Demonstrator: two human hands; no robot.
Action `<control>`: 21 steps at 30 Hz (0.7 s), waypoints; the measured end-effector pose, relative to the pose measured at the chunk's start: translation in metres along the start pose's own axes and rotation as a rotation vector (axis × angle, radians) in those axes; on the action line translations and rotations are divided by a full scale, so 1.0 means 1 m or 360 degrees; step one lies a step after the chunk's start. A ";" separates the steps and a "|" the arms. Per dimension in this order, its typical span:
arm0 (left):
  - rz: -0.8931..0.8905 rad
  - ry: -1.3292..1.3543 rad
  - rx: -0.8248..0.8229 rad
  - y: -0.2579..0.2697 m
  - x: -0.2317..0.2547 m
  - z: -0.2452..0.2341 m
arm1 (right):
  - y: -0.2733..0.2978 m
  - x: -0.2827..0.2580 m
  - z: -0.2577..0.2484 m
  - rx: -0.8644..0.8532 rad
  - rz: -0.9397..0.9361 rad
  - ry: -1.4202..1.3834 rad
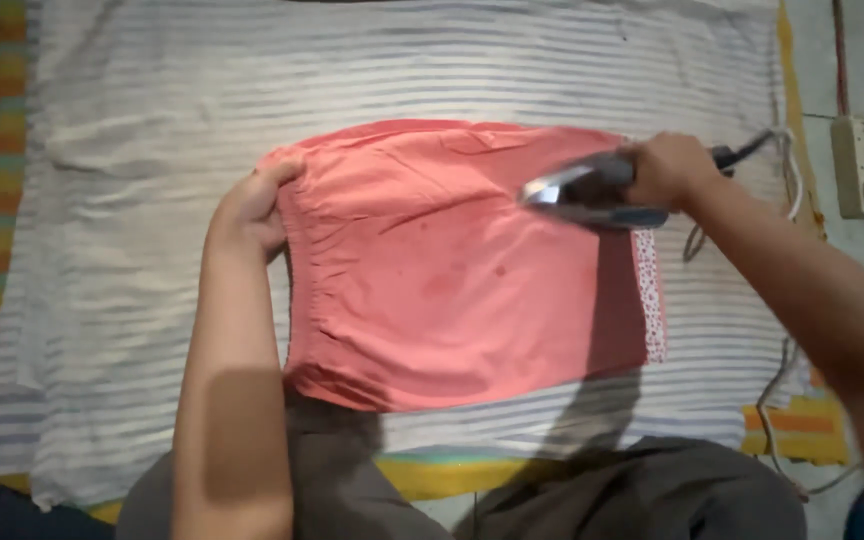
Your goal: Ironing and folding a pair of pink shorts on a cloth spread on the floor.
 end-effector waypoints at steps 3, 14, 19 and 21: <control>0.0210 -0.0030 -0.0330 -0.023 0.020 0.006 | -0.007 -0.038 -0.019 0.0007 -0.0276 0.0093; 0.0310 0.0125 -0.0321 -0.045 0.021 -0.003 | -0.043 -0.112 -0.053 0.0138 -0.0098 -0.0083; 0.0543 -0.0269 -0.0163 -0.042 0.036 -0.018 | -0.062 -0.184 -0.103 0.0193 -0.0248 -0.0086; 0.0627 -0.0469 -0.0069 -0.033 0.041 -0.023 | -0.070 -0.215 -0.116 0.0222 -0.0314 -0.0108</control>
Point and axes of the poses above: each hand's wrist, its own y-axis away from the middle knuckle, its own z-axis out of the palm, x = y × z, the point moved 5 cm from there along -y, towards the middle knuckle, and after that the axes turned 15 degrees about y, right-handed, at the moved point
